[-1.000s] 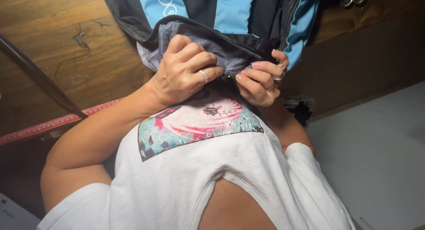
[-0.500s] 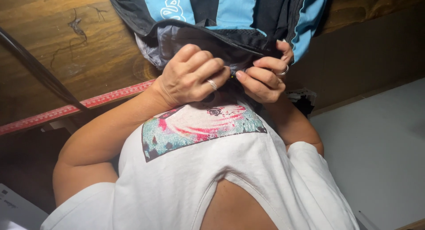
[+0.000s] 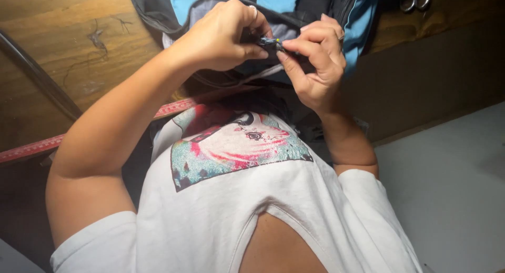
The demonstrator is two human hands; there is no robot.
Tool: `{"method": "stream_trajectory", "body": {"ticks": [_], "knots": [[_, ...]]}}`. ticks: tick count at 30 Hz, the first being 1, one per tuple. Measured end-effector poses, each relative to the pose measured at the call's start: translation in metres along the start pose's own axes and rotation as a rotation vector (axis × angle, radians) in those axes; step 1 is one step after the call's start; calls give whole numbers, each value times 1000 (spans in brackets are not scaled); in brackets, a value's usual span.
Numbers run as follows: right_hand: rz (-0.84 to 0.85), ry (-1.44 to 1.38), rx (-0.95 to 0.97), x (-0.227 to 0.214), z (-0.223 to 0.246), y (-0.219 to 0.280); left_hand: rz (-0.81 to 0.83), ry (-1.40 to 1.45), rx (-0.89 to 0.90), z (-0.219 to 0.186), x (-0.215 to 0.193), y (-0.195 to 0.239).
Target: The person sews the inner lining of a backpack by hand, pulling the fabric together and passing a needle and thread through the material.
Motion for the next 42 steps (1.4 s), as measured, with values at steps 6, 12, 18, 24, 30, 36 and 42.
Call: {"method": "stream_trajectory", "body": {"ticks": [6,12,18,24,30,36,42], "knots": [[36,45,124,3,3,-8,130,109,-133,21,11,-12],[39,177,119,9,4,-14,111,66,-140,22,16,-17],[-106,-31,268,14,-1,-17,105,50,-115,26,17,-25],[-342,-254,417,-6,15,-6,59,95,-86,10,9,-18],[-330,-29,371,-11,11,17,-251,-186,333,-23,9,16],[84,166,154,-24,3,-16,-314,-395,531,-43,16,35],[420,-20,345,-3,-50,-11,-429,-617,730,-70,21,50]]}}
Point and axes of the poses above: each hand's wrist, its own y-axis away from the middle knuckle, its own x-axis out of the palm, z = x × y, the point moved 5 cm from there along -y, towards the middle knuckle, and after that the axes turned 4 degrees about x, right-handed, at the moved point
